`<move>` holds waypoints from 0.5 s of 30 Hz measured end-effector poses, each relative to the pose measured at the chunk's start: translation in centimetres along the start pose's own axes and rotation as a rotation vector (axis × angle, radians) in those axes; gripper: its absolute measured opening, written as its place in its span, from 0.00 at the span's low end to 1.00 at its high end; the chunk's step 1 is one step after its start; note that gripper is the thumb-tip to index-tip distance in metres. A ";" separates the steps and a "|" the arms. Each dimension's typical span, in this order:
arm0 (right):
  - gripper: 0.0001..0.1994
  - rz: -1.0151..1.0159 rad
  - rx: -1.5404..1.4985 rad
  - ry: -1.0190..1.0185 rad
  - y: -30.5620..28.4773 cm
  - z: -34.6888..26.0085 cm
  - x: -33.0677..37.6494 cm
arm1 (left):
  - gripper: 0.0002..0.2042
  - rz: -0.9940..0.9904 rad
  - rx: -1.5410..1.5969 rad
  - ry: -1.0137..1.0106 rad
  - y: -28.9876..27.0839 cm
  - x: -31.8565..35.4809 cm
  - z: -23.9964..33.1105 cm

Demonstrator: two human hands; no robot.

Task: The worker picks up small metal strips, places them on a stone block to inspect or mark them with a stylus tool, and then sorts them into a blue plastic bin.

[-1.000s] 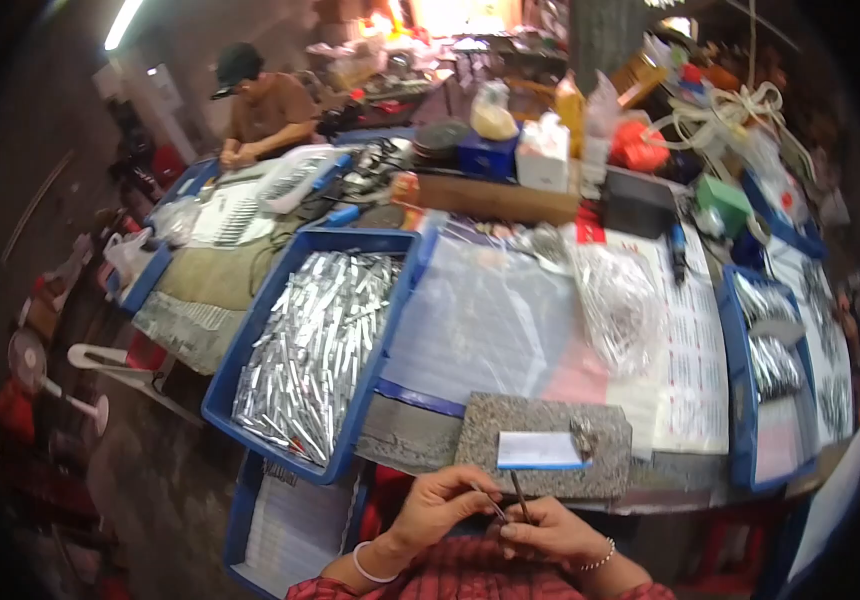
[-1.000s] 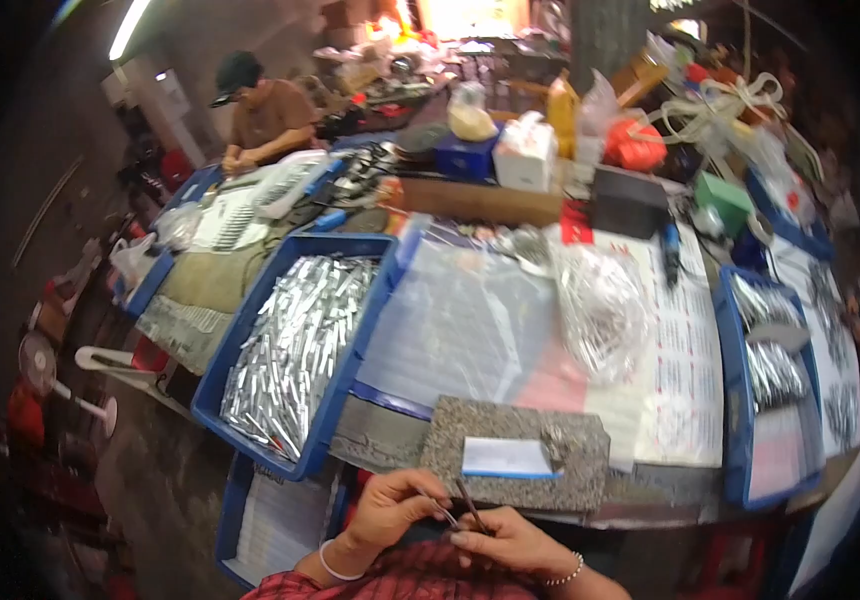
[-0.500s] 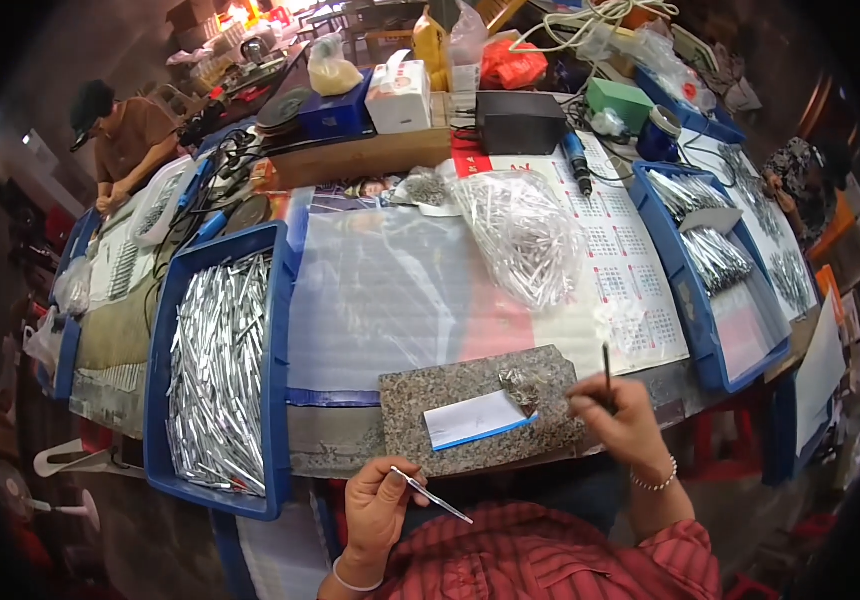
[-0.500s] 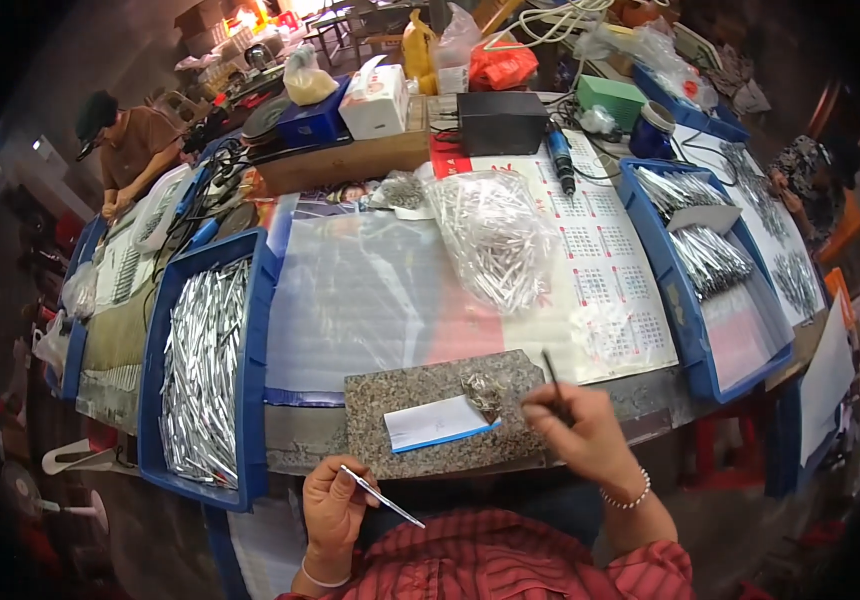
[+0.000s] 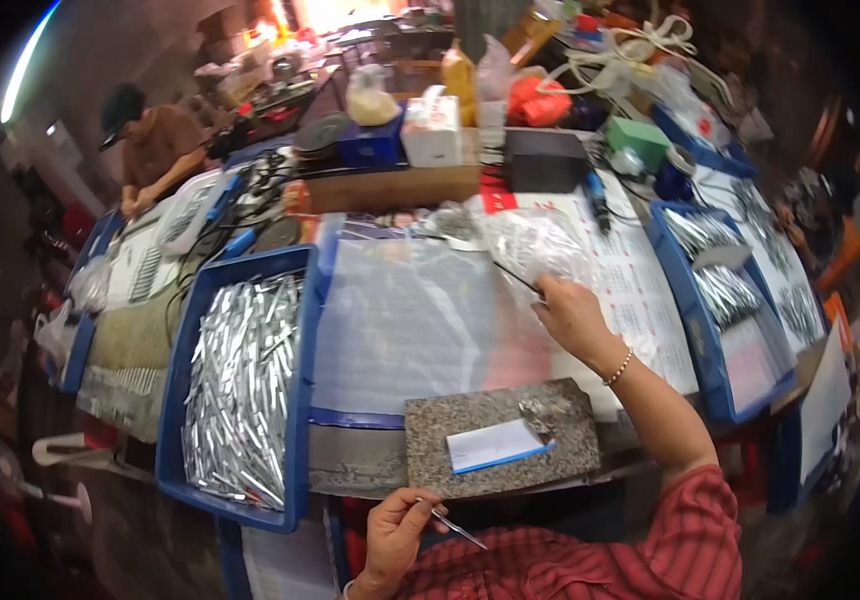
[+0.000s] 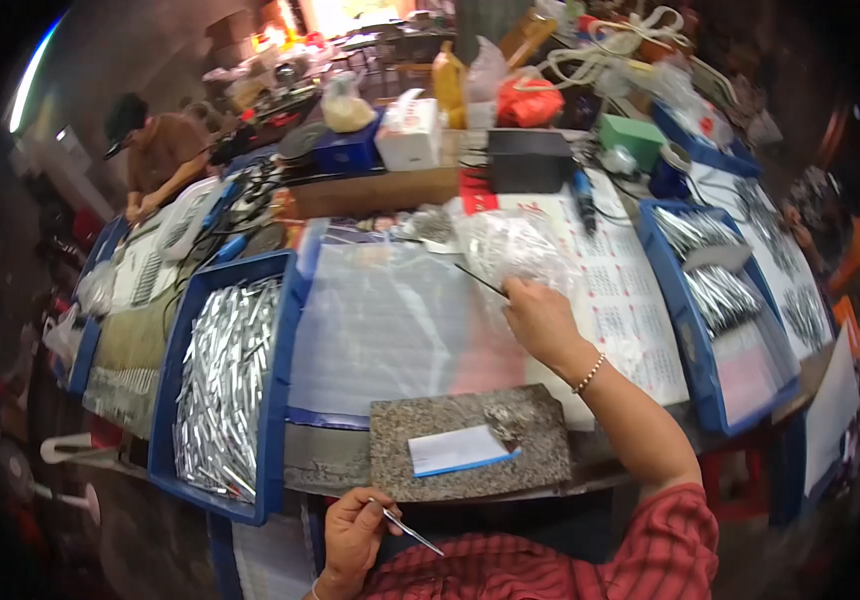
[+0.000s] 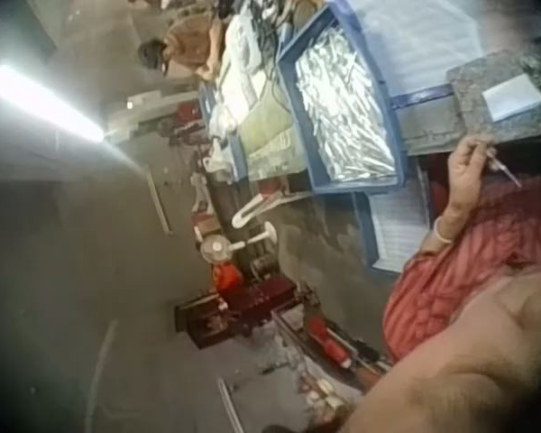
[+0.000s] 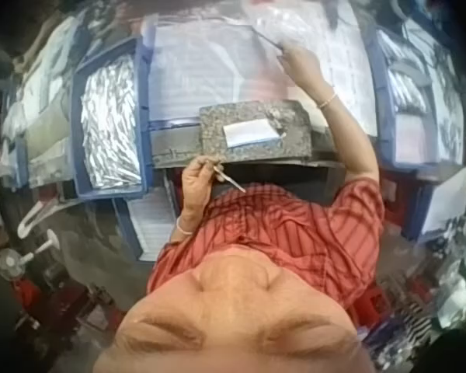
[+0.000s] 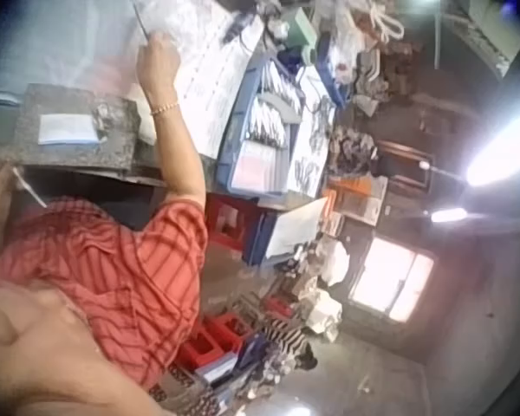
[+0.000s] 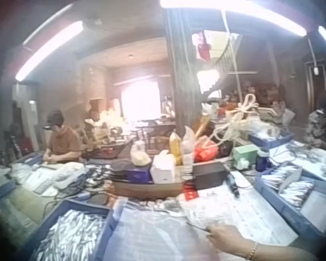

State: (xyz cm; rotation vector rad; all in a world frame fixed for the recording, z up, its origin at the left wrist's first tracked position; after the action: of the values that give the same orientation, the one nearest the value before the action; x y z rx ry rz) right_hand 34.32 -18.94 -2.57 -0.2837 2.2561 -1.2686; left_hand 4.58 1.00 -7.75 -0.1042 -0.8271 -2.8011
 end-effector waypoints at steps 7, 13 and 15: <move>0.04 0.044 0.181 -0.016 1.9 0.5 -0.8 | 0.09 -0.072 -0.040 -0.057 0.2 0.5 0.0; 0.06 0.023 0.069 0.076 -0.7 0.6 0.4 | 0.10 -0.141 0.035 -0.052 0.3 -0.3 -0.3; 0.06 0.039 0.070 0.040 -1.7 0.5 0.7 | 0.10 -0.162 0.040 -0.056 0.3 -0.3 -0.4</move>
State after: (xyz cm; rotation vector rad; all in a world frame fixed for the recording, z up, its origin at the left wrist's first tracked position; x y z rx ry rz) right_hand 33.86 -20.51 -1.56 -0.1890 2.2337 -1.3408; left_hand 4.97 0.59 -7.94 -0.1139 -0.9440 -2.9422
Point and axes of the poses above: each hand's wrist, its own x-axis away from the middle knuckle, its own y-axis out of the palm, z = x × y, the point moved 6 cm from there along -x, towards the middle knuckle, and after that the axes turned 4 degrees about y, right-handed, at the moved point
